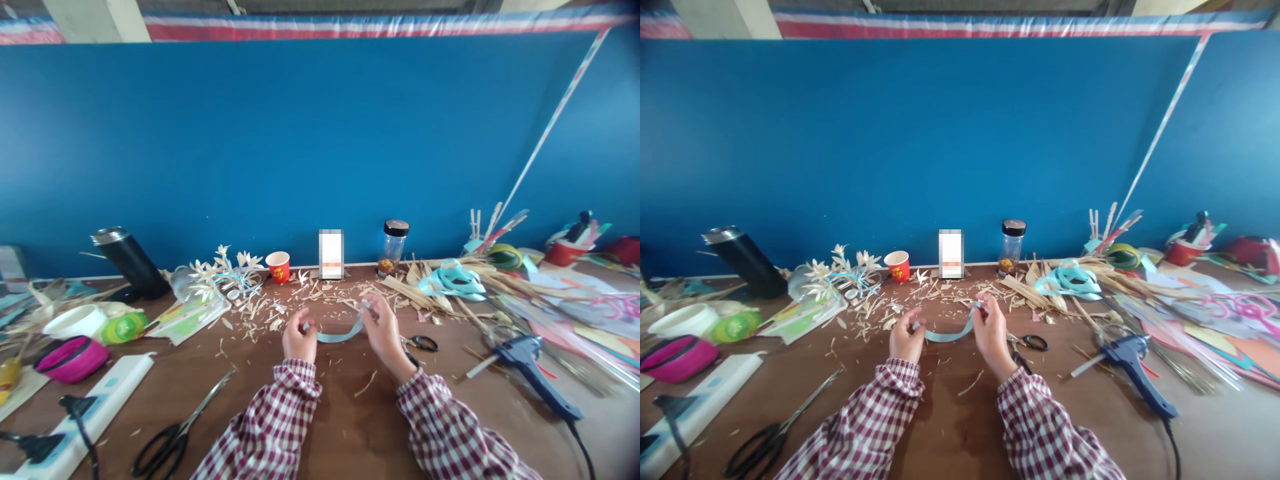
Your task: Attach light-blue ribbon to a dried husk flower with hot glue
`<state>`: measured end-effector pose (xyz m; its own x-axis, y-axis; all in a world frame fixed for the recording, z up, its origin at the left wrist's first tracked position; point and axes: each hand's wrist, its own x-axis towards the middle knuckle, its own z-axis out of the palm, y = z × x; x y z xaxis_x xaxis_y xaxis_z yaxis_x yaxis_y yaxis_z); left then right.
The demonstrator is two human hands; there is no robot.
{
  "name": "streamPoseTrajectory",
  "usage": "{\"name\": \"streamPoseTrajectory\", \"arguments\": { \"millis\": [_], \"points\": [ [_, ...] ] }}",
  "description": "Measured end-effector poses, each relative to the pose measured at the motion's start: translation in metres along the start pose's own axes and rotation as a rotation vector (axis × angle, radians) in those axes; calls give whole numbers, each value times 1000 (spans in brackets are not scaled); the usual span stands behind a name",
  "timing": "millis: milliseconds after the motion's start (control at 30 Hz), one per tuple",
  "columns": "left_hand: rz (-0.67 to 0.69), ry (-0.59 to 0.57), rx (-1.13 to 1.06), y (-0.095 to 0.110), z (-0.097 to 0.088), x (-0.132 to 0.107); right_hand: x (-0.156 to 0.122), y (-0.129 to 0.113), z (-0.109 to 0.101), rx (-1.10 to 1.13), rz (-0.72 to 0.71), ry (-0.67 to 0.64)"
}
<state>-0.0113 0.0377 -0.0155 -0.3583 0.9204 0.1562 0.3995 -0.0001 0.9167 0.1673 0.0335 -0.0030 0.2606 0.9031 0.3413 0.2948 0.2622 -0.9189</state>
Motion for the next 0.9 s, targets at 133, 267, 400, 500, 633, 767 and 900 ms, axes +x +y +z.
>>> {"name": "streamPoseTrajectory", "arguments": {
  "millis": [133, 267, 400, 500, 633, 767, 900],
  "points": [
    [42, 35, 34, 2, -2, -1, -5, -3, 4, -10, -2, -64],
    [103, 28, 52, 0, -4, -1, -8, -1, 8, -40, -24, -123],
    [122, 36, 87, -3, -4, 2, -9, 4, 12, -46, -54, -159],
    [174, 55, 140, -3, -4, 2, -10, 5, 13, -60, -71, -166],
    [251, 90, 194, 0, -4, 0, -11, 3, 13, -34, -70, -177],
    [320, 143, 216, 5, -3, -6, -12, -1, 12, -20, -62, -200],
    [331, 118, 206, 8, -1, -9, -12, -1, 11, -53, -75, -205]
  ]
}}
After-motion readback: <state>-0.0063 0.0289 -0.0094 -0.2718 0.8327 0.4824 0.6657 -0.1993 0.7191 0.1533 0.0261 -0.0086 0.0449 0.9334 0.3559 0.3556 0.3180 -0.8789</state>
